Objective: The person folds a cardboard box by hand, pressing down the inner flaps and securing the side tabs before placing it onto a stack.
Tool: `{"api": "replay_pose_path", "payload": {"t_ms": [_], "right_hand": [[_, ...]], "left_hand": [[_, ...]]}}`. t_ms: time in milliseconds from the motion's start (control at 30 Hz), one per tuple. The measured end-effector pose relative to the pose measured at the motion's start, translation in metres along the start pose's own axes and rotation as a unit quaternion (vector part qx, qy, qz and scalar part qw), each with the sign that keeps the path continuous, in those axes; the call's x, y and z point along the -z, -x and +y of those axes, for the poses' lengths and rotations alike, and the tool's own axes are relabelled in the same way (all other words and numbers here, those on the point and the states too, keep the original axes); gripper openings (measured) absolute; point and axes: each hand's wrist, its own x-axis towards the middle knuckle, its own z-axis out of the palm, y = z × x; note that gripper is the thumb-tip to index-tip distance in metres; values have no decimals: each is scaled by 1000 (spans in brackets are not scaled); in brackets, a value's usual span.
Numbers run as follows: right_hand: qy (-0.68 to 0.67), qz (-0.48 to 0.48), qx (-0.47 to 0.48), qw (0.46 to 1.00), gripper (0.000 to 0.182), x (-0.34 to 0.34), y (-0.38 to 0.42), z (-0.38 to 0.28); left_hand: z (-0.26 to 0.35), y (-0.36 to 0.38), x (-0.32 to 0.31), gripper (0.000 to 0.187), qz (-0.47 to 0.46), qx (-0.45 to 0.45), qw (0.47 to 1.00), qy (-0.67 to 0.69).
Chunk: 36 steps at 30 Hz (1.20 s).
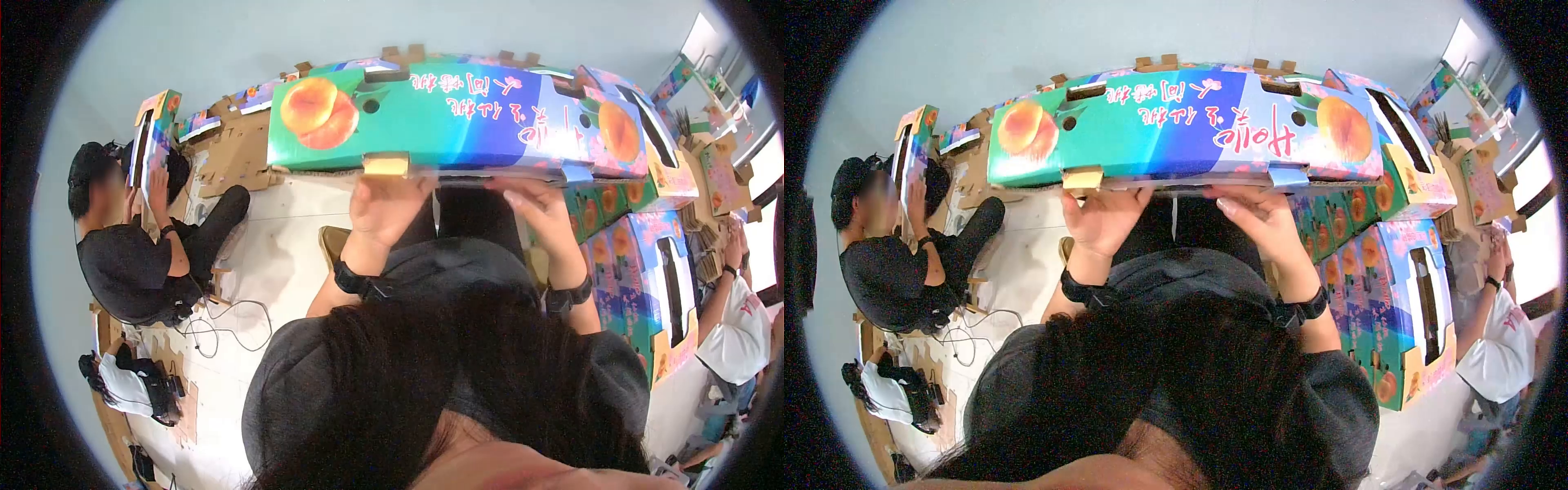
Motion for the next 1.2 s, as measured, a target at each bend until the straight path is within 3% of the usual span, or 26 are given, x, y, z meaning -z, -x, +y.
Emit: {"api": "replay_pose_path", "payload": {"t_ms": [67, 100, 233, 333, 467, 500, 633, 767, 900, 1100, 1200], "right_hand": [[-185, 7, -129, 974, 50, 8, -4, 4], [-306, -110, -133, 936, 59, 18, -8, 6], [-277, -135, 15, 951, 83, 5, -19, 18], [-408, -181, 136, 884, 84, 8, -35, 34], [-452, -169, 186, 856, 79, 14, -57, 31], [-432, -118, 164, 879, 71, 14, -60, 25], [-443, -81, 186, 873, 65, 18, -86, 11], [-443, 38, 155, 882, 53, 8, -99, 2], [-411, 9, 162, 897, 53, 3, -104, 4], [-365, -90, 226, 899, 53, 9, -107, 1], [-355, -60, 239, 902, 52, 10, -108, 9]], "left_hand": [[2, 0, -6, 62, 16, -5, 1000, -22], [4, -2, -6, 61, 10, -6, 1000, -28], [8, -10, 5, 61, 2, -28, 999, -41], [10, -17, 5, 63, 31, -45, 997, -63], [12, -35, 0, 65, 86, -51, 994, -34], [10, -41, -6, 63, 97, -62, 993, -23], [11, -56, -16, 58, 74, -77, 993, -42], [12, -57, -32, 57, 177, -139, 961, -159], [17, -54, -42, 60, 187, -157, 943, -226], [28, -55, -27, 65, 57, -136, 973, -176], [25, -59, -12, 68, 33, -111, 981, -155]]}}
